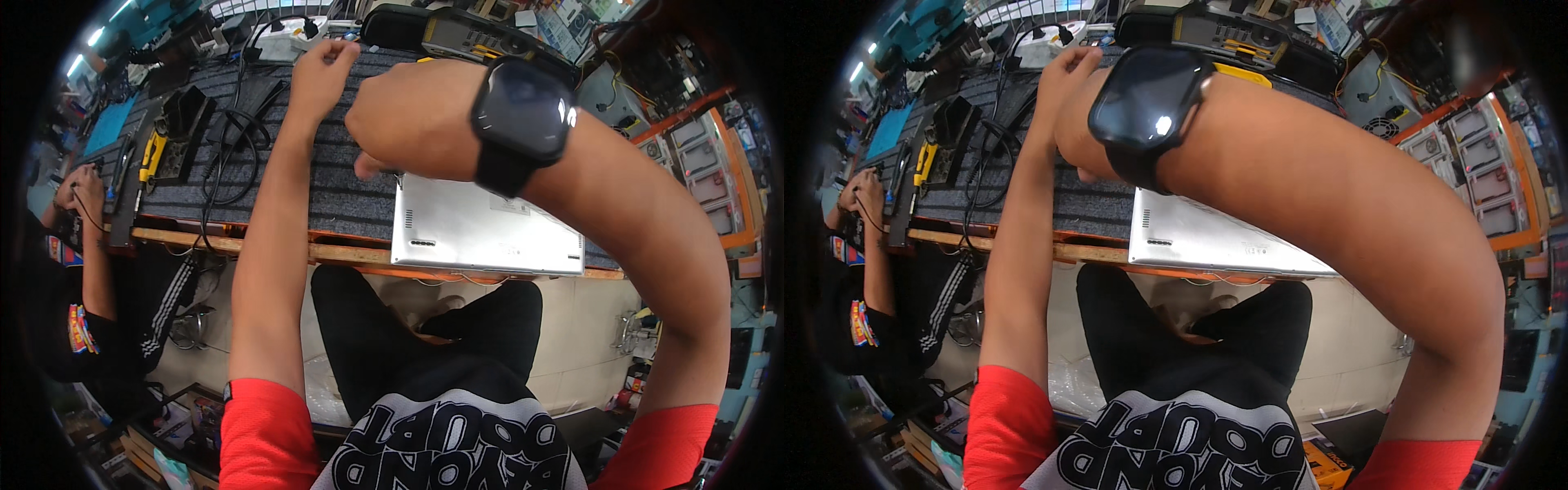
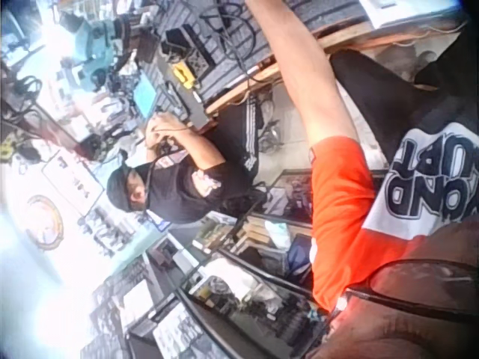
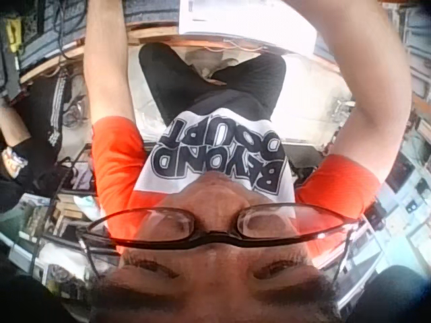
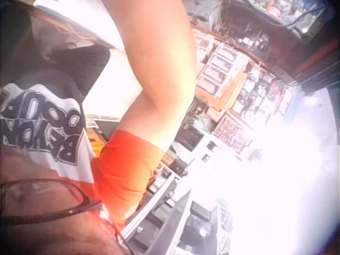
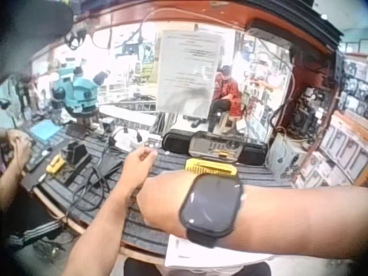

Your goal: The person unscrews the base of a laptop using a screwdriver and then uses a yellow pry tool to detach the bottom panel.

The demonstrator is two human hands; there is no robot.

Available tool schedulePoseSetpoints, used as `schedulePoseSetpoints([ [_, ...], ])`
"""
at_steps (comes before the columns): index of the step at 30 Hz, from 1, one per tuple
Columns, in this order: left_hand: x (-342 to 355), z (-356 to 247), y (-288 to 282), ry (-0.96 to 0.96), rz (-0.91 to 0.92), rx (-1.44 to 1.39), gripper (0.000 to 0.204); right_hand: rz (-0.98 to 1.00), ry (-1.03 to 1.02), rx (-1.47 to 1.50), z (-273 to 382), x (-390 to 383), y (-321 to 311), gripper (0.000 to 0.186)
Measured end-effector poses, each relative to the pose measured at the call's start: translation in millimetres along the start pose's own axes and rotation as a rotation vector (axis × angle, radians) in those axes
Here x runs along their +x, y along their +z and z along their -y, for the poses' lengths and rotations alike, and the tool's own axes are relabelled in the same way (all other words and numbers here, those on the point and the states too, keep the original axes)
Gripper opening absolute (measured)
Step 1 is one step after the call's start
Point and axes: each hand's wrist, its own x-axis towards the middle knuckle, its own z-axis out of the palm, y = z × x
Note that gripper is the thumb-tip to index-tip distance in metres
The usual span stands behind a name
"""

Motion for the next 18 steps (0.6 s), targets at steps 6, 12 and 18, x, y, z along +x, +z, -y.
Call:
schedulePoseSetpoints([
  [6, -102.1, -65.3, -36.8, -0.048, 0.220, -0.033, 0.029, 0.127, -0.036, 0.109, -19.1, -20.7, -19.5, 0.013],
  [12, -164.1, -110.9, -29.3, -0.363, 0.220, -0.289, 0.034, -0.317, -0.143, 0.455, -57.3, -78.9, -11.4, 0.021],
  [18, -175.3, -128.4, 4.0, -0.553, 0.190, -0.734, 0.034, -0.430, 0.002, 0.647, -67.3, -120.2, 2.7, 0.022],
])
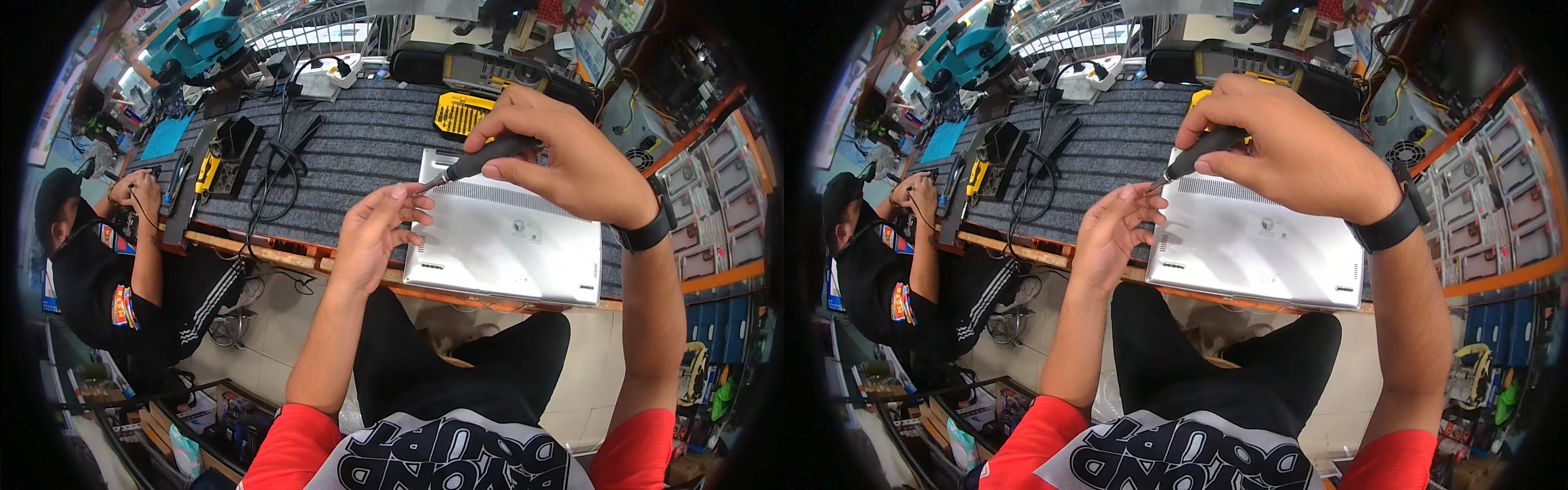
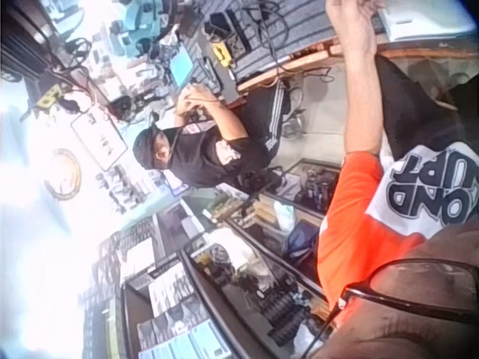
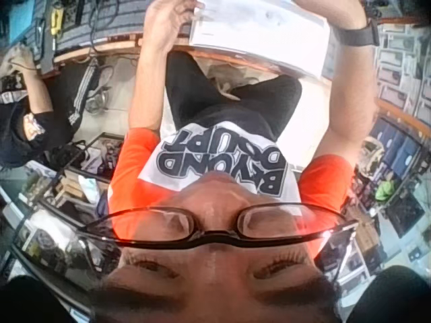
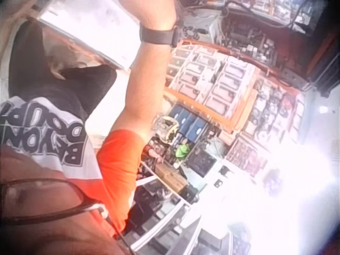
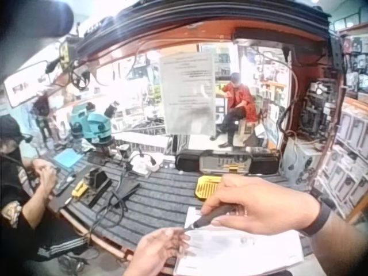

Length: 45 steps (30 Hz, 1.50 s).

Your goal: The person unscrews the base of a laptop using a screwdriver and then uses a yellow pry tool to detach the bottom panel.

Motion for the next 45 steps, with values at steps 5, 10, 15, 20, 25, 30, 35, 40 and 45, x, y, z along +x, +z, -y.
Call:
schedulePoseSetpoints([
  [5, 16.3, 11.6, 11.6, 0.000, -0.027, 0.010, 0.023, -0.090, 0.044, 0.064, -18.4, -20.6, -0.6, 0.022],
  [10, 77.9, -13.0, -20.3, 0.223, -0.223, 0.603, 0.025, -0.350, 0.197, 0.108, -44.3, -91.1, -10.2, 0.025],
  [15, 188.0, -29.5, -78.0, 0.474, -0.351, 1.264, 0.018, -0.676, 0.631, 0.272, -71.5, -217.4, 9.5, 0.025],
  [20, 238.9, -8.2, -107.9, 0.513, -0.426, 1.502, 0.021, -1.027, 0.830, 0.653, -100.1, -318.0, 47.6, 0.035],
  [25, 239.3, -11.3, -113.5, 0.467, -0.372, 1.452, 0.022, -1.333, 0.647, 0.805, -119.6, -361.5, 66.0, 0.044],
  [30, 235.2, -18.4, -110.5, 0.250, -0.455, 1.147, 0.027, -1.229, 0.361, 1.070, -130.8, -393.4, 66.9, 0.044],
  [35, 237.0, -11.3, -119.7, 0.382, -0.417, 1.320, 0.030, -1.374, 0.548, 0.948, -122.0, -387.1, 65.0, 0.045],
  [40, 262.9, -12.0, -159.3, 0.351, -0.346, 1.374, 0.048, -1.160, 0.593, 0.754, -54.0, -336.2, 34.0, 0.064],
  [45, 296.2, -21.1, -205.2, 0.277, -0.344, 1.432, 0.061, -1.148, 0.656, 0.077, 16.3, -285.2, 37.0, 0.077],
])
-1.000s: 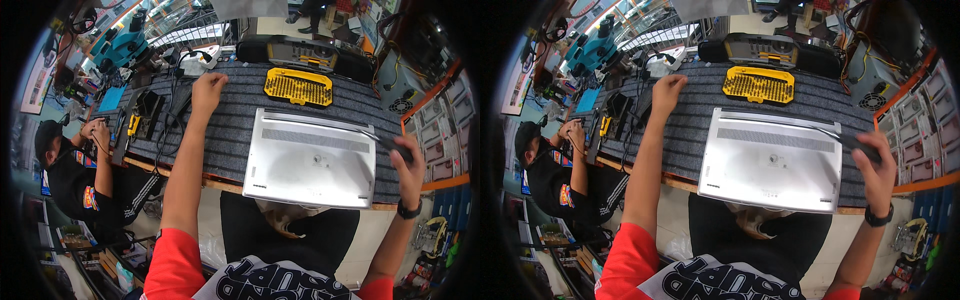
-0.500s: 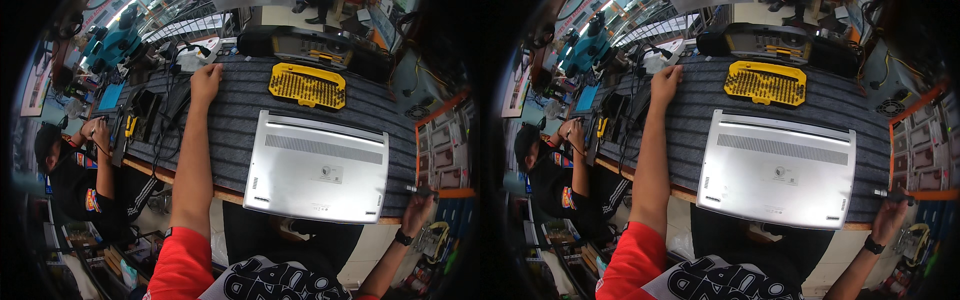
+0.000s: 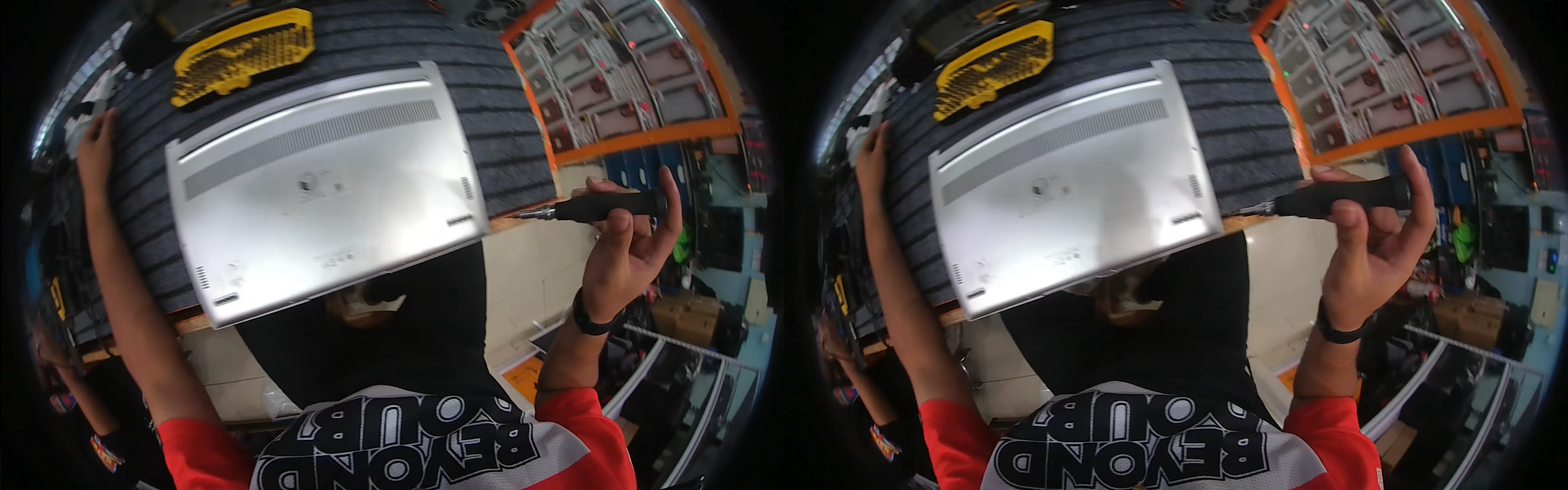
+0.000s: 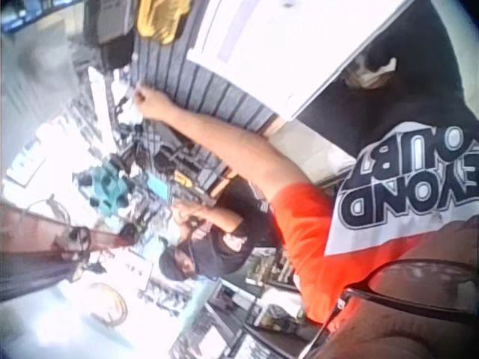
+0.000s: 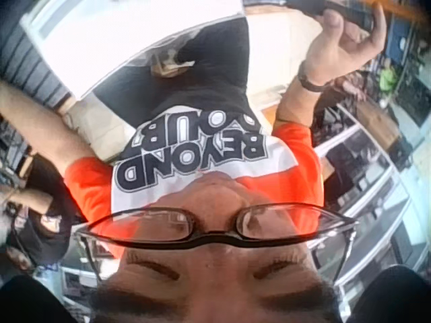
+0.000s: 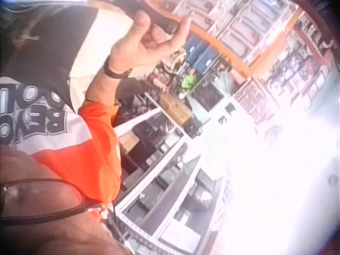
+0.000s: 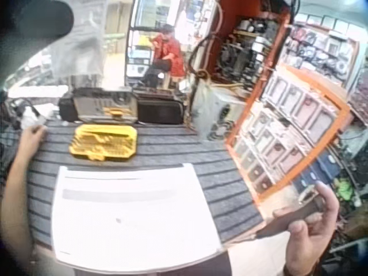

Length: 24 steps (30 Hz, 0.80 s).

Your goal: The person unscrews the base of a laptop using a screwdriver and then uses a yellow pry tool to detach the bottom panel.

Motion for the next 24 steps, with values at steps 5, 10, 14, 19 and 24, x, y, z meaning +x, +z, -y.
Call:
schedulePoseSetpoints([
  [5, 20.3, 28.2, 1.7, 0.059, -0.014, 0.029, 0.054, 0.105, -0.174, -0.035, 17.5, -21.5, 6.9, 0.067],
  [10, 35.0, 46.7, 2.0, 0.076, -0.029, 0.157, 0.063, 0.110, -0.101, -0.012, 3.4, -33.9, -1.9, 0.064],
  [14, 51.6, 68.4, 4.8, 0.102, 0.034, 0.096, 0.061, 0.080, -0.028, -0.019, -2.5, -41.0, -2.5, 0.063],
  [19, 68.7, 93.0, 7.1, 0.099, 0.084, 0.092, 0.058, 0.104, -0.040, -0.038, -0.3, -44.6, 1.5, 0.062],
  [24, 75.0, 95.4, 2.0, 0.118, 0.060, 0.203, 0.058, 0.105, -0.032, -0.060, -6.9, -40.1, 2.2, 0.061],
])
